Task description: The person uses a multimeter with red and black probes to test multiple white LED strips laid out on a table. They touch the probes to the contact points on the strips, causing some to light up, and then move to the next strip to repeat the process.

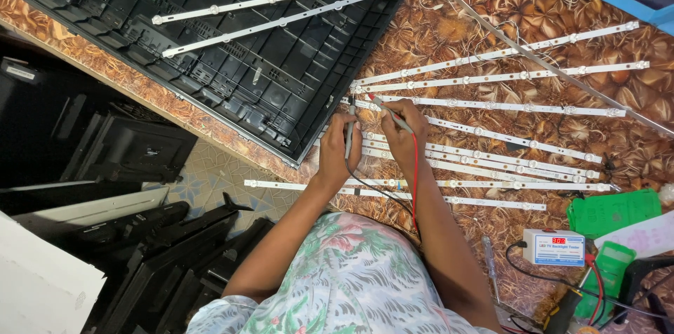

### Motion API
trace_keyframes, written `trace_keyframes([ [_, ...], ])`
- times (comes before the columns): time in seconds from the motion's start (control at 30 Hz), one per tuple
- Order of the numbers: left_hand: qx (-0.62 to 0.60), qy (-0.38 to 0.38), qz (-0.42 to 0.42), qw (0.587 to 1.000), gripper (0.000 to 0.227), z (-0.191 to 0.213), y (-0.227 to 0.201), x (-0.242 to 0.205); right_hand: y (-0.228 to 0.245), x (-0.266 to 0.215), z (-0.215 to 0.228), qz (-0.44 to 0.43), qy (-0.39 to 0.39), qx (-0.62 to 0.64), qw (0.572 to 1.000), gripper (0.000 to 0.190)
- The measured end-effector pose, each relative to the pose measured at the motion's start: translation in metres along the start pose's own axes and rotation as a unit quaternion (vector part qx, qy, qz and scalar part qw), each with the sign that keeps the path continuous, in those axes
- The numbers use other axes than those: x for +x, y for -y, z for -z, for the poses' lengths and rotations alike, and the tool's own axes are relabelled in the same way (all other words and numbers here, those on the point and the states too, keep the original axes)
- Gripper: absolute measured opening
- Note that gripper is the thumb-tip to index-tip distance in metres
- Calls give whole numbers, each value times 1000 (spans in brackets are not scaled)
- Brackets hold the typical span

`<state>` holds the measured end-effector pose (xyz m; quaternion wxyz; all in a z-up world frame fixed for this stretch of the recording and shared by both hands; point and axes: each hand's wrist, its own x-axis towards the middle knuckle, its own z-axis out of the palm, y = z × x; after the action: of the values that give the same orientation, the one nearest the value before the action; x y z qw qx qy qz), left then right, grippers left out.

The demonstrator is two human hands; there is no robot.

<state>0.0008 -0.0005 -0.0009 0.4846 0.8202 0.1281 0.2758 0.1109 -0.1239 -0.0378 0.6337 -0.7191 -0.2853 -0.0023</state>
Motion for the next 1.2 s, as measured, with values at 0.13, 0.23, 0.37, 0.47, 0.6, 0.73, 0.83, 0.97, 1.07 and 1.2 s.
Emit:
trace_keyframes([
  [0.13,2,1,-3,1000,10,0,1,0,-2,-2,-2,10,1,-13,1000,6],
  [0.23,2,0,-6,1000,10,0,3,0,-9,-6,-2,33,-4,-39,999,5],
  [0.37,5,-4,-17,1000,9,-1,3,0,-6,-7,-3,43,9,-39,998,5],
  [0.47,11,-10,-21,1000,10,-4,11,-2,-5,-5,-4,53,14,-47,997,7],
  [0.6,19,-9,-38,999,11,1,0,4,4,-4,-4,67,-7,-69,995,10],
  [0.73,14,29,-43,999,12,1,3,-1,2,-10,-8,46,-42,-92,994,12],
  [0.83,31,35,-44,998,13,-1,6,2,-3,-7,-9,47,-29,-73,996,11],
  [0.97,28,36,-45,998,11,-1,6,2,1,-5,-6,23,-21,-15,999,11],
  [1.07,33,35,-48,998,9,-1,4,3,6,-1,-3,26,-11,-8,1000,12],
  [1.2,42,40,-43,997,8,0,9,1,9,-1,-2,24,3,1,1000,12],
])
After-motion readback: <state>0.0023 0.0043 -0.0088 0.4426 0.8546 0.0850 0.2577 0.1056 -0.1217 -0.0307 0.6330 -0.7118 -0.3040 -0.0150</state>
